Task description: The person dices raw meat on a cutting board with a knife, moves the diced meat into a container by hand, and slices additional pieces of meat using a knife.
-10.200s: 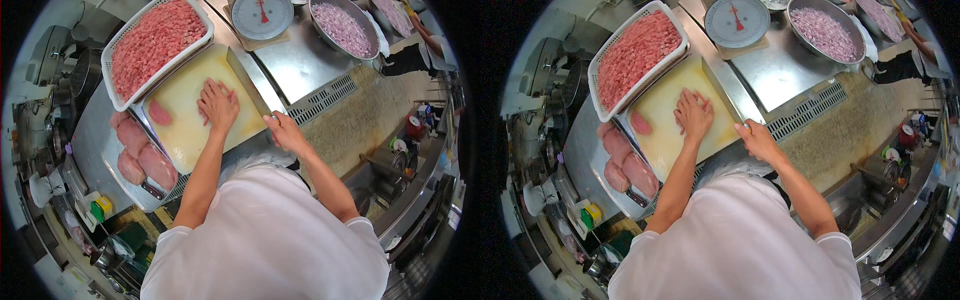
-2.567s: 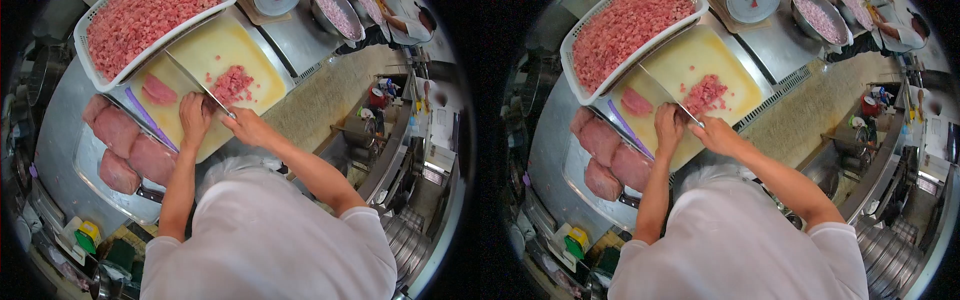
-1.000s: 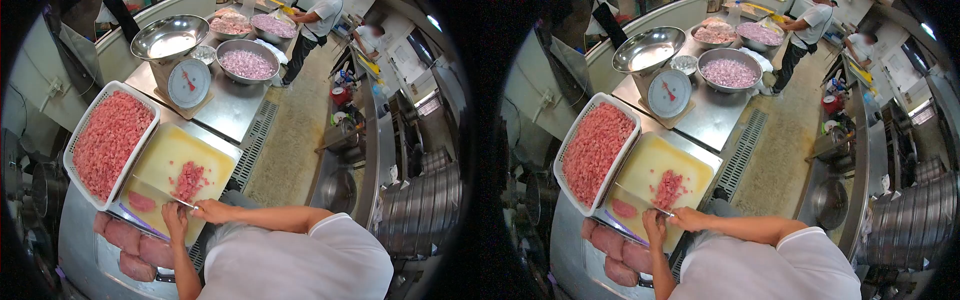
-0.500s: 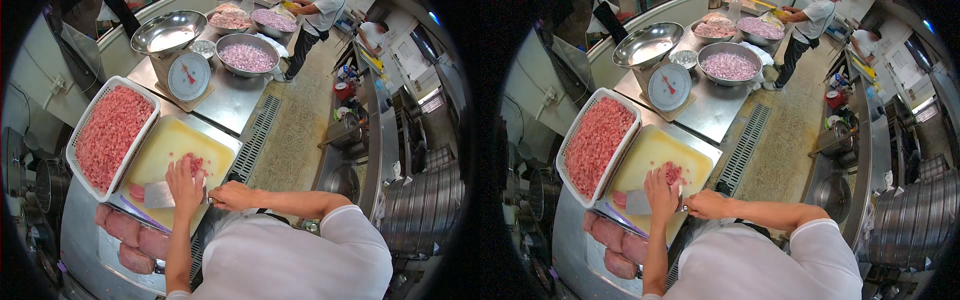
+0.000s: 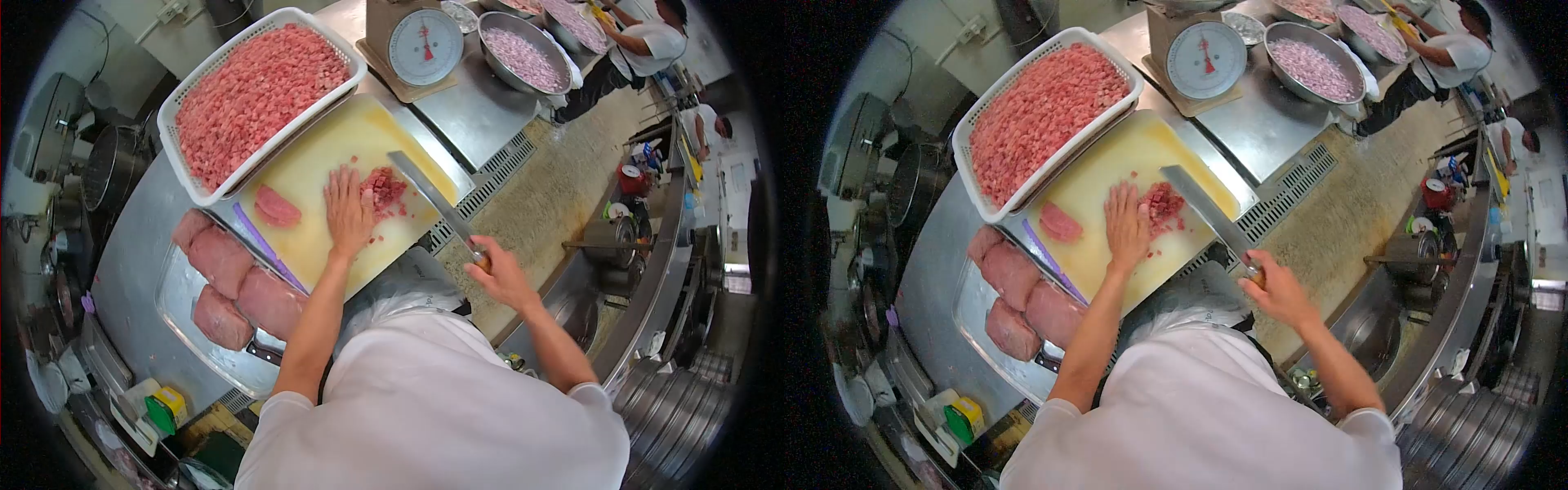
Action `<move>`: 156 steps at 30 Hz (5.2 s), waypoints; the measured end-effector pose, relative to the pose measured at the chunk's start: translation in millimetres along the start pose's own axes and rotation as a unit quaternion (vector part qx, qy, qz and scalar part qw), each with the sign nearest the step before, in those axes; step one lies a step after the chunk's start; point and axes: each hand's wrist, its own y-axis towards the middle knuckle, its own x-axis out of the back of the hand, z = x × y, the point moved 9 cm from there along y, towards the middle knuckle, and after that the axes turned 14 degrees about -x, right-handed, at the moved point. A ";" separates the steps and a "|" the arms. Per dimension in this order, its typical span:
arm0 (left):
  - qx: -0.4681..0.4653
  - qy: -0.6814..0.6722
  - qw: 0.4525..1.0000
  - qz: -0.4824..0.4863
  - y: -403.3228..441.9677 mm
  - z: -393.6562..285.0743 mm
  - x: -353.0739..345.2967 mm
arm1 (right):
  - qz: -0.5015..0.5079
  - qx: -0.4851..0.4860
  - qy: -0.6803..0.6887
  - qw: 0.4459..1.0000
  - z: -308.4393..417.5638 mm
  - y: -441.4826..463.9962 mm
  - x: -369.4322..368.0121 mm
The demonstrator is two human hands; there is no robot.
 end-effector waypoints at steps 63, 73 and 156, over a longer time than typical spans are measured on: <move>-0.059 -0.032 0.994 0.091 20.1 16.8 1.5 | 0.231 -0.165 0.520 0.806 -91.1 33.2 -88.2; 0.154 -0.041 0.982 -0.101 -19.6 -29.4 8.0 | 0.331 -0.113 0.390 0.852 7.5 32.7 -169.7; 0.111 0.014 0.983 -0.147 -23.2 -33.2 36.6 | 0.251 0.058 0.093 0.962 53.6 137.9 -32.9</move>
